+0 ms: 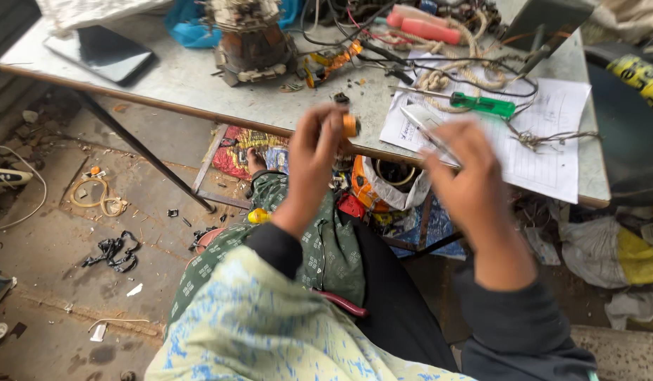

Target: The person sits on the floor in a workshop and uses a utility knife to scrape and clean the surface of a small copper-wound electrical component. They repeatedly scrape the component and inspect it by hand.

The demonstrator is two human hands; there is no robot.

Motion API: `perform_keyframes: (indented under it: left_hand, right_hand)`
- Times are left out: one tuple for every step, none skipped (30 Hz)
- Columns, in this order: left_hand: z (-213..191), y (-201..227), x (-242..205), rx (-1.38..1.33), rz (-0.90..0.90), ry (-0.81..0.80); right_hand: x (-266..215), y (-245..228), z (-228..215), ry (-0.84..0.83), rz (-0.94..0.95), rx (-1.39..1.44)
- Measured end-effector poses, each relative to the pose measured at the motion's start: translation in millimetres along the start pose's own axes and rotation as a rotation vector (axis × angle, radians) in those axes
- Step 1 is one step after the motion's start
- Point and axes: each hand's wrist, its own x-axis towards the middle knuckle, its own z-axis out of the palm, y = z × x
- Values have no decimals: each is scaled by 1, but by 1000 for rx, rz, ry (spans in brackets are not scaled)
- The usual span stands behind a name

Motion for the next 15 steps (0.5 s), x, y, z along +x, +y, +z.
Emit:
perform_keyframes:
  left_hand:
    - [4, 5, -21, -100, -2, 23]
    - [10, 11, -40, -138, 23, 47]
    - [15, 18, -61, -172, 44, 73]
    - [20, 26, -78, -206, 66, 99]
    - [24, 34, -93, -257, 64, 127]
    - [27, 41, -106, -309, 63, 155]
    - [28, 50, -116, -360, 67, 179]
    - [27, 59, -126, -359, 135, 164]
    - [27, 67, -137, -358, 199, 146]
    - [26, 76, -146, -356, 263, 126]
    - [26, 84, -155, -344, 294, 124]
    - [25, 91, -163, -333, 325, 122]
    - [25, 99, -170, -324, 359, 118]
    - [24, 106, -176, -305, 364, 123]
    - [22, 114, -182, -285, 371, 129]
  right_hand:
    - [-9, -14, 1, -114, 137, 202]
    - [-18, -29, 7, -233, 270, 405]
    - [-24, -43, 14, -231, 269, 520]
    - [-29, -56, 20, -229, 268, 635]
    - [-34, -66, 22, -233, 270, 753]
    - [-38, -74, 21, -223, 274, 871]
    - [-40, -81, 19, -209, 276, 989]
    - [-43, -88, 17, -195, 277, 1108]
    - [-46, -95, 14, -183, 241, 1132]
    - [-48, -103, 10, -171, 204, 1155]
    - [-51, -111, 6, -154, 169, 1176]
    - [-53, -119, 1, -145, 145, 1147]
    - [-54, -127, -5, -137, 117, 1116]
    - [-54, -136, -12, -128, 89, 1084]
    - [-55, -146, -17, -118, 67, 1053]
